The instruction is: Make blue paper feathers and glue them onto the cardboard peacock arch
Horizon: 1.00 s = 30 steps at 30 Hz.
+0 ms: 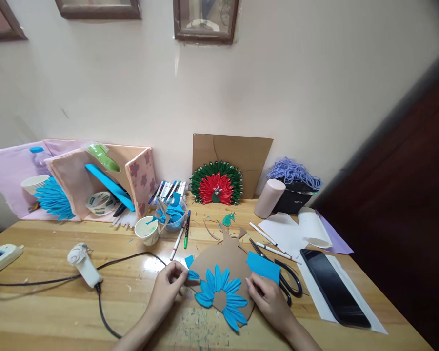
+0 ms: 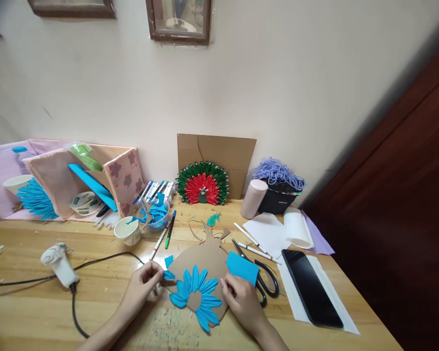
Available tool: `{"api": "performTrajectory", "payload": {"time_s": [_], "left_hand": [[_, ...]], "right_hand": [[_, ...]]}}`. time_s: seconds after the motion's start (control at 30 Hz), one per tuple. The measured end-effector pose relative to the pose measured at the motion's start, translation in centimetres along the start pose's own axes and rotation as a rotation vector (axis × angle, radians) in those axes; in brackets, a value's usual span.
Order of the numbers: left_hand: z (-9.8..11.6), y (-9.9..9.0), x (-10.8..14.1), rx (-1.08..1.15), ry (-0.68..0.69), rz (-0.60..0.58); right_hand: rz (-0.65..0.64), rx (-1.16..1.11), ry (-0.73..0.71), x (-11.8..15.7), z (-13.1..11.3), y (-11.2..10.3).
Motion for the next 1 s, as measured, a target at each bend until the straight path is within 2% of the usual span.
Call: {"api": "performTrajectory", "payload": {"time_s": [0.17, 0.33, 0.57, 0.8, 1.0], "left_hand": [[0.7, -0.6, 1.1, -0.005, -0.058, 0.080], [-0.2, -0.9, 2.5, 0.046, -0.189, 0.104], [-1.2, -0.7, 2.7, 0.059, -0.297, 0.107], [-0.7, -0.8, 2.6, 0.105, -0.220, 0.075], [-0.4, -1.2, 2.4, 0.100, -0.146, 0.105]], "right_hand": [[-0.004, -0.016, -0.051, 0.0, -1.3, 0.3], [-0.054, -0.041, -0.094, 0.0, -2.3, 0.9], [-0.056, -0.127, -0.034, 0.0, -1.9, 0.6], [-0.058, -0.141, -0.011, 0.0, -1.9, 0.5], [-0.037, -0.118, -0.004, 0.1, -1.9, 0.4]]}}
Point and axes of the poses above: each hand's wrist, its own x-axis away from the middle knuckle, its own y-axis out of the palm, z = x × y, the point moved 4 cm from there along -x, towards the middle knuckle, and after that the axes turned 2 degrees about x, right-handed, at the moved point
